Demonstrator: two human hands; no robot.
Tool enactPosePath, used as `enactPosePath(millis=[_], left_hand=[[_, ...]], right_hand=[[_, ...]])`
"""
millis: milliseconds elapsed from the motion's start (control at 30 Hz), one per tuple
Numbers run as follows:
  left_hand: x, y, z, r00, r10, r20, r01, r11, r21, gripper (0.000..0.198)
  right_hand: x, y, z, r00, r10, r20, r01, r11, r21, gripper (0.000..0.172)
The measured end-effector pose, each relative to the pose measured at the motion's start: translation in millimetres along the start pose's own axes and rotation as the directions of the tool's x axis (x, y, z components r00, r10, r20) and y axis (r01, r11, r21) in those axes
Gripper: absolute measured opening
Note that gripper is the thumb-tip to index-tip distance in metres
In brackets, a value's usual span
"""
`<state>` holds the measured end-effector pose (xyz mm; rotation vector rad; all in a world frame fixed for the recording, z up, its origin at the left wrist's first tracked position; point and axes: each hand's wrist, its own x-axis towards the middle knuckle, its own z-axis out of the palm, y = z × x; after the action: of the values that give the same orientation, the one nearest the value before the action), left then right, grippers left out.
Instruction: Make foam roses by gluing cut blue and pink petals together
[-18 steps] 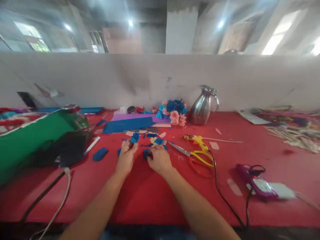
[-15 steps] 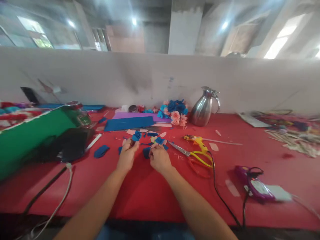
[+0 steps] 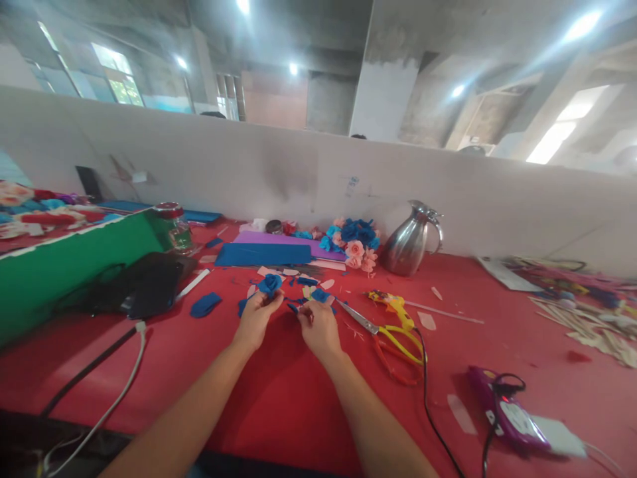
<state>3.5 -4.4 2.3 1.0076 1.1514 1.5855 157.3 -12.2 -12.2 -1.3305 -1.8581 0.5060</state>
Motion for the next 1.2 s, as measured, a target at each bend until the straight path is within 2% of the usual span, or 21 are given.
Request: enactPosePath(millis=[100,167,300,433,800,1200], left_hand=[[-2.4,-0.4,-0.1,0.999,-0.052,0.006,0.052,0.998,0.023,0.029],[-4.7,0.0,0.9,0.992,-0.119,0.048,0.117,0.992,0.036,0.029],[-8.6,0.3,3.8,0.970,-0.184,0.157,0.173,0.982,0.081,0.028],[-9.8,0.9,5.6,0.962,-0.223,0.154,0.210,0.973,0.099,0.026],[-11.2,7.0,7.2,0.958,-0.234,0.165,0.217,0.969,0.117,0.019],[-11.6,9.1,6.9,0.956,-0.252,0.153,0.237,0.965,0.108,0.024]], right_hand=[[1.5,0.1,-0.1,0.996,0.062,-0.069,-0.054,0.992,0.116,0.008],[1.0,-1.6,-0.1,0.993,0.067,-0.099,-0.051,0.987,0.154,0.009],[-1.4,-5.4,0.7,0.995,0.023,-0.099,-0.006,0.986,0.167,0.010],[-2.4,-7.0,1.8,0.995,-0.033,-0.095,0.049,0.985,0.164,0.007],[0.3,-3.3,4.5,0.999,-0.043,0.027,0.038,0.984,0.171,0.005],[-1.0,-13.6,-3.4,0.992,-0.123,0.031,0.116,0.977,0.177,0.009]])
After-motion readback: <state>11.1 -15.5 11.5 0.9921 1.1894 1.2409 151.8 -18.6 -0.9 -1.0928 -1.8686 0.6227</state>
